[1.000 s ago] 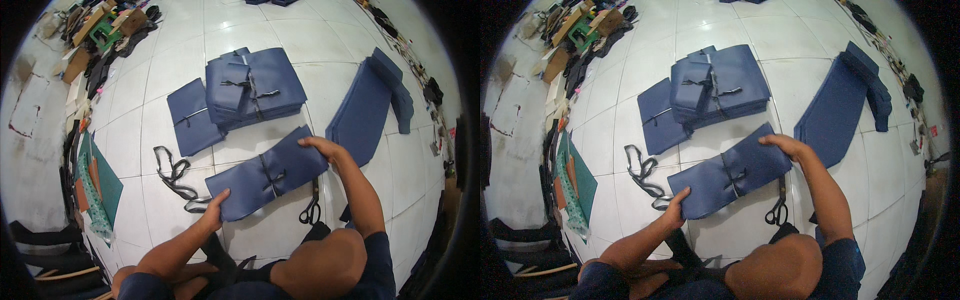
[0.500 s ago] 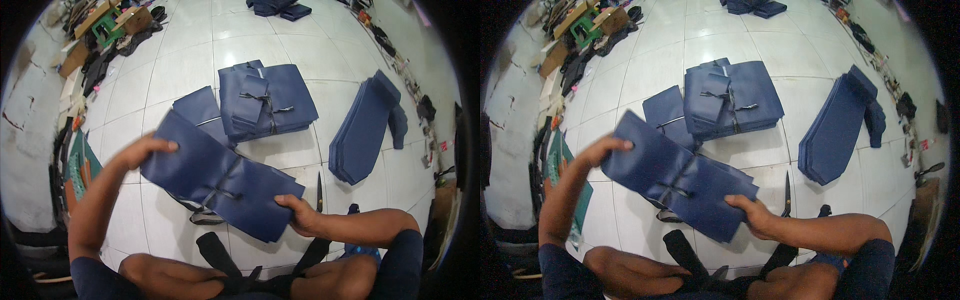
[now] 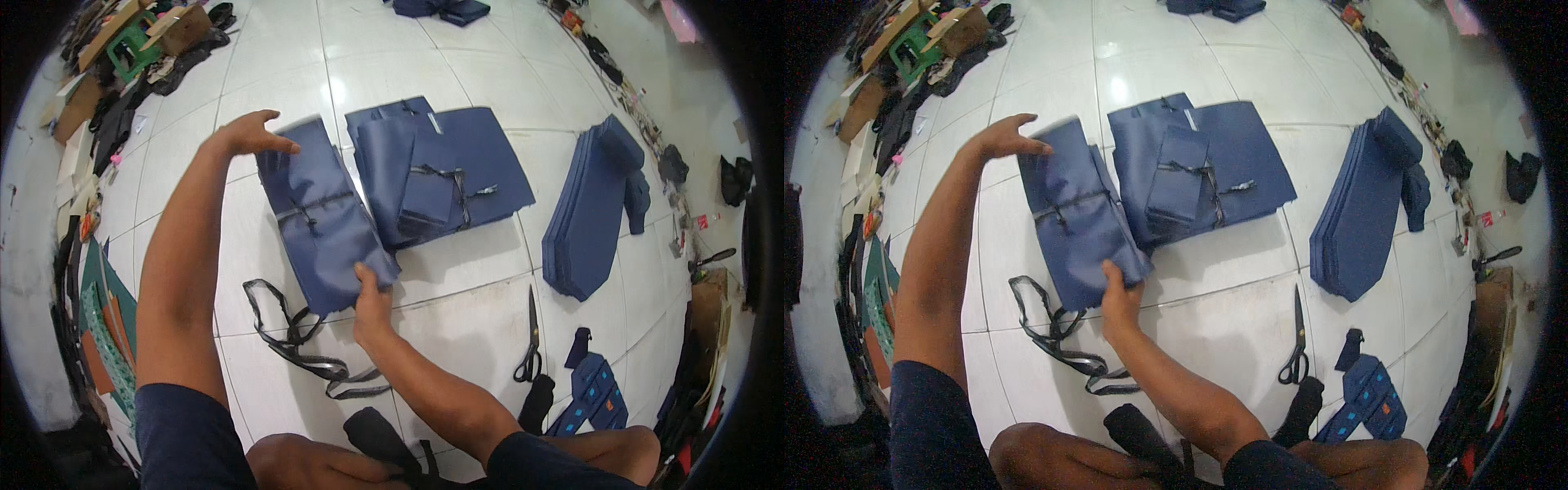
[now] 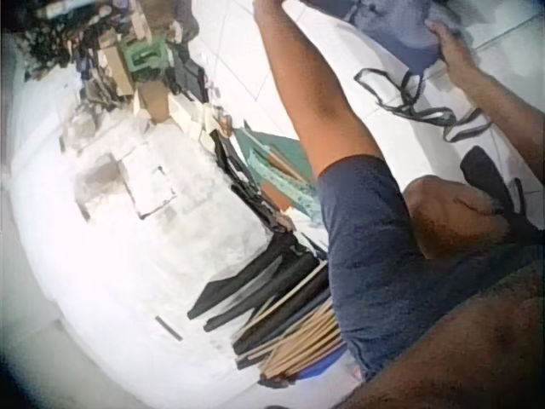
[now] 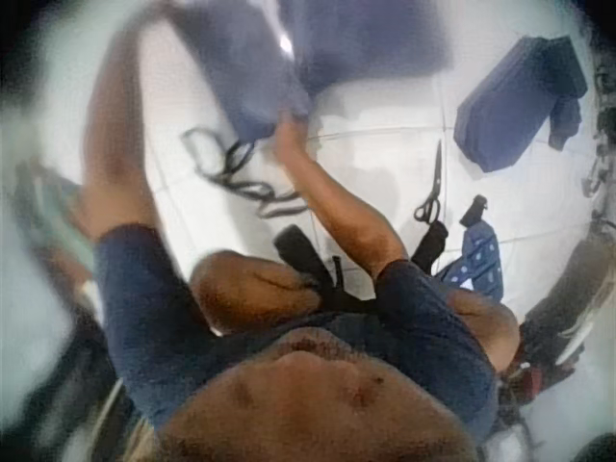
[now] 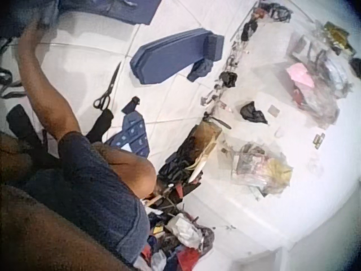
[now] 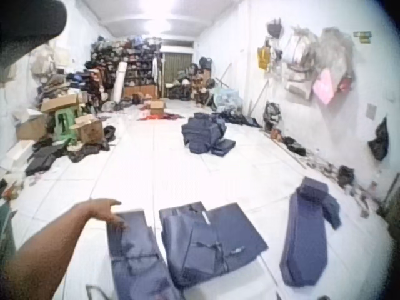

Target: The person organizes blue fabric pieces on the floor, gathers them into bundles, ties each bundle with a black strap, and cuts the strap using shears.

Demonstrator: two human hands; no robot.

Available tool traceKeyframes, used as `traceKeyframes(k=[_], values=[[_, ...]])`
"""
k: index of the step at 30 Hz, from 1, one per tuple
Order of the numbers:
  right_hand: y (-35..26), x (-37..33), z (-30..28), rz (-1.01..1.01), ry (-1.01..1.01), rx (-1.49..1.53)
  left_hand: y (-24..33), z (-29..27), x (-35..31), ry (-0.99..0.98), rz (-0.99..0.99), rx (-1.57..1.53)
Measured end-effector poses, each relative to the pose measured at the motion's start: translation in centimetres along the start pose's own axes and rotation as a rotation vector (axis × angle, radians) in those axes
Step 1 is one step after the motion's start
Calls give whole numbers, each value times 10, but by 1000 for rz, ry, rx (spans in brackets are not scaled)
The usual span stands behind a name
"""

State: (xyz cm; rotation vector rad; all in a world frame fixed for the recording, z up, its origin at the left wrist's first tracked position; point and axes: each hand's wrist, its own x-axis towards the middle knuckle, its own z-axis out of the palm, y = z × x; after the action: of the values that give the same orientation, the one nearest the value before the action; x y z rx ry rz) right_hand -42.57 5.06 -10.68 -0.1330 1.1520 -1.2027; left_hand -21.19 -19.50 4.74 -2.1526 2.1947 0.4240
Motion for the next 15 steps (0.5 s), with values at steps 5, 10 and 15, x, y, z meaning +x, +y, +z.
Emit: traceKeyframes(k=[5, 10, 15], values=[[-33, -20, -8, 67, -197, -365, -44, 85, -69, 780, 93, -250], [-123, -58, -140, 251, -693, -1243, -16, 187, -199, 639, 0, -446], [-275, -86, -251, 225, -1145, -1988, 78, 232, -322, -198, 502, -303]])
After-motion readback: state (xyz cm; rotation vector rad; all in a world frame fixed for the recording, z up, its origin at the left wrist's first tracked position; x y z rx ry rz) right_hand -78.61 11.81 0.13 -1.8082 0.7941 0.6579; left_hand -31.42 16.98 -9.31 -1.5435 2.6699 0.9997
